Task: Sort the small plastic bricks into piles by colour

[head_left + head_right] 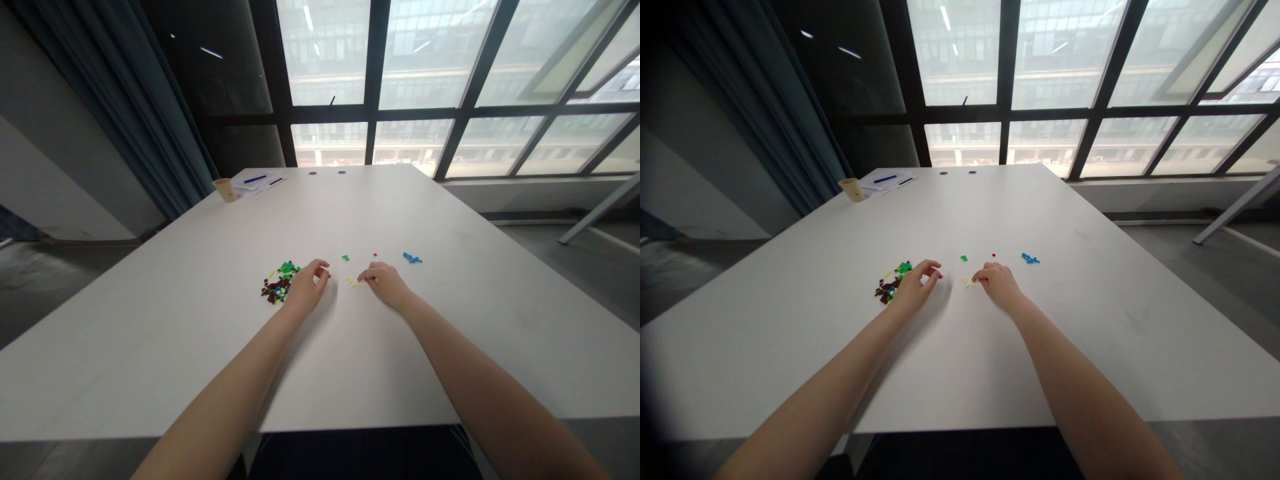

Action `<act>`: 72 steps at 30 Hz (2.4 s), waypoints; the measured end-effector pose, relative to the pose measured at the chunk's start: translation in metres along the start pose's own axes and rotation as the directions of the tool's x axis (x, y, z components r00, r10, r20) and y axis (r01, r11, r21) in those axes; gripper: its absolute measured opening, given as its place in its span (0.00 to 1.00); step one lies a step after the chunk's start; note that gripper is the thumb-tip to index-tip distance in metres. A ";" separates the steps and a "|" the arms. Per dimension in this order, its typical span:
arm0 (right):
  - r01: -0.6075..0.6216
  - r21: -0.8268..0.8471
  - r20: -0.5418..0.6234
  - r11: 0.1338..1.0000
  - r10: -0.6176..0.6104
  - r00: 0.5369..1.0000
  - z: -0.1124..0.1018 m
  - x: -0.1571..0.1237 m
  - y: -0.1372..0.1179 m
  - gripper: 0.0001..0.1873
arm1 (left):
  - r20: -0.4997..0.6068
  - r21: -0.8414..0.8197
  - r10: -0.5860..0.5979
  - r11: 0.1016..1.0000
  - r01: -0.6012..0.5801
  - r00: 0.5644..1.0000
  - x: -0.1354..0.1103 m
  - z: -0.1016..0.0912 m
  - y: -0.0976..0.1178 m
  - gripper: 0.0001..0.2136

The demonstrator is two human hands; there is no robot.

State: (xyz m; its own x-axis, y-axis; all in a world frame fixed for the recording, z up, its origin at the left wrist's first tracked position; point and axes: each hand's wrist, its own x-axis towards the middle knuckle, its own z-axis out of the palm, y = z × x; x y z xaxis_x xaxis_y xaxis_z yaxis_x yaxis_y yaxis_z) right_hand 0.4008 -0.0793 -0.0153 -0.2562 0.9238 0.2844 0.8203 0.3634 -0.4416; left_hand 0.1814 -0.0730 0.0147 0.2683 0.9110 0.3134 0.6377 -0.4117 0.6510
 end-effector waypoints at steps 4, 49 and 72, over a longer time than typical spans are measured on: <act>0.001 0.037 -0.076 0.999 0.001 0.997 -0.004 0.001 0.004 0.13 | -0.065 0.092 -0.045 0.994 0.051 0.997 0.011 -0.019 -0.020 0.11; -0.189 -0.053 0.226 0.981 0.196 0.954 -0.038 -0.011 -0.009 0.14 | 0.179 0.535 -0.179 0.843 0.057 0.967 0.014 -0.030 -0.039 0.11; -0.179 -0.019 0.207 0.984 0.179 0.962 -0.038 -0.012 -0.010 0.14 | 0.272 -0.453 -0.216 0.831 0.323 0.938 0.012 -0.025 -0.018 0.11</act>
State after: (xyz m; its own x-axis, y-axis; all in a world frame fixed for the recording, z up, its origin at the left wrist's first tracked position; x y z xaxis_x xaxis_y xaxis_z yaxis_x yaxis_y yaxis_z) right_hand 0.4154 -0.0982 0.0180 -0.2054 0.9785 0.0179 0.8625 0.1896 -0.4693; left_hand 0.1554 -0.0553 0.0237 0.3096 0.9502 -0.0348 0.2896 -0.0594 0.9553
